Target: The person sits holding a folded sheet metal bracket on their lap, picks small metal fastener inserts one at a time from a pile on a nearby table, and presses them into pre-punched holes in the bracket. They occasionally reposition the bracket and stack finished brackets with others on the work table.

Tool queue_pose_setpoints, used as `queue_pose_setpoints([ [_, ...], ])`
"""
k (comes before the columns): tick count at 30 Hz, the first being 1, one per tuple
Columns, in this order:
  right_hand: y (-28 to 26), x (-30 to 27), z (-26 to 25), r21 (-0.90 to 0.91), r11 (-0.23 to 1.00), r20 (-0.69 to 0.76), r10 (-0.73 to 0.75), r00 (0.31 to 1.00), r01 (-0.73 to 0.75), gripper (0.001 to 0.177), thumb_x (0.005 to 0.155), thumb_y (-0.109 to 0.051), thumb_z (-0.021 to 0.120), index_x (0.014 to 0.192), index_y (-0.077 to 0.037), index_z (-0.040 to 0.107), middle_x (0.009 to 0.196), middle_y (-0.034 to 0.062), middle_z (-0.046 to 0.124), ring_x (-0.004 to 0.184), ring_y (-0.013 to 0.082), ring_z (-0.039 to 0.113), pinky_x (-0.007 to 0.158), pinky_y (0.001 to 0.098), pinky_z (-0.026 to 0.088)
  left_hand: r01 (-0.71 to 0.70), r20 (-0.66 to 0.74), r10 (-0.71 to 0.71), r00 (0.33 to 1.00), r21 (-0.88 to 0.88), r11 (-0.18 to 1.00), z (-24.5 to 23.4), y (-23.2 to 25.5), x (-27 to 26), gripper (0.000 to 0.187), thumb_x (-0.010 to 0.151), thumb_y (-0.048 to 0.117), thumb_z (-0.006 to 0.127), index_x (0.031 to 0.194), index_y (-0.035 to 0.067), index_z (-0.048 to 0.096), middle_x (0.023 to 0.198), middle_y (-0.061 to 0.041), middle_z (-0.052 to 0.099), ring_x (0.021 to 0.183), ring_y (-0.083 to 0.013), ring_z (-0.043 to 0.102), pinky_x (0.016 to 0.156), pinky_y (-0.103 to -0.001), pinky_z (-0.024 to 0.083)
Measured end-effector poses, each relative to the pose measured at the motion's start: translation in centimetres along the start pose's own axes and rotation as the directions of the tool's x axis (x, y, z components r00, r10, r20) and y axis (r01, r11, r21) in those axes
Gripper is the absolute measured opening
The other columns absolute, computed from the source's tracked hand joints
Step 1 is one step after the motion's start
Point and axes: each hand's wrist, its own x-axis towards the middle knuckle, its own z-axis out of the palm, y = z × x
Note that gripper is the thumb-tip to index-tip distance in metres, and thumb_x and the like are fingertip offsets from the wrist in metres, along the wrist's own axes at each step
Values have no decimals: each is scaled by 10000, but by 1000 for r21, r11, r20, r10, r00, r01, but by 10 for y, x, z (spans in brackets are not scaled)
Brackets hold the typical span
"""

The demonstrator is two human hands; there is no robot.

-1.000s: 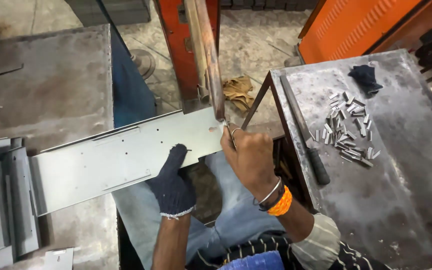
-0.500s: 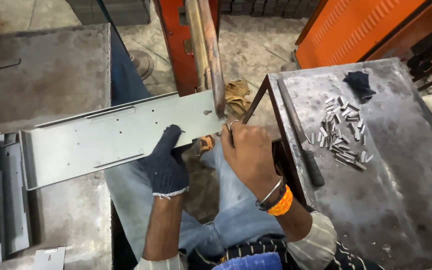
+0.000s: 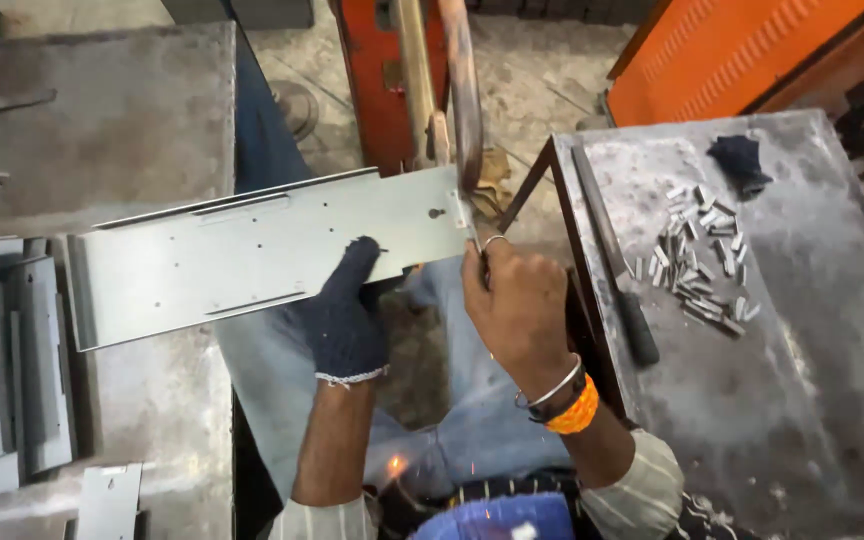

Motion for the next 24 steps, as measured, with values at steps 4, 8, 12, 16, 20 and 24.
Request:
queue_pose_setpoints([
  [4,-13,-7,4,-18,999,-23,-38,999,38,244,965,-258,656,856,-45,703,641,198,645,579,411,631,569,525,469,31,-111,-46,993,-132,991,-10,1,-8,309,895,-10,713,1205,-17,715,1181,-156,726,1081,-283,704,954,-385,592],
  [8,-25,-20,35,43,998,192,-57,980,50,299,935,-301,673,764,-56,694,618,202,651,578,414,645,558,530,490,8,-269,7,963,56,998,-50,-36,-36,286,926,-83,715,1200,0,717,1189,-148,732,1085,-266,702,959,-395,585],
  [12,-53,-19,38,115,967,462,-255,849,227,335,883,-295,688,639,-66,675,639,191,669,622,419,659,599,557,488,125,-553,-348,757,-401,908,-74,17,-45,358,817,-62,772,1141,50,668,1122,-121,707,947,-230,699,799,-363,611],
  [16,-88,-27,28,311,925,601,-369,709,218,278,866,-278,680,674,-79,713,655,188,679,651,429,661,635,563,484,61,-710,-452,540,-502,863,-142,-33,-88,392,803,-59,762,1150,90,656,1133,-115,702,930,-238,712,776,-387,633],
  [20,-110,-44,45,484,867,651,-447,613,118,287,917,-280,666,765,-43,721,711,200,683,721,431,665,682,544,485,108,-759,-491,428,-497,861,-257,-146,-176,341,886,8,716,1220,-3,651,1251,-158,661,1020,-326,684,870,-447,624],
  [24,-114,-55,68,588,802,598,-520,610,107,236,931,-245,675,851,-29,726,793,195,703,758,427,669,669,510,497,115,-788,-378,486,-371,921,-371,-247,-242,311,949,36,663,1246,-53,646,1378,-178,603,1183,-347,650,1027,-494,596],
])
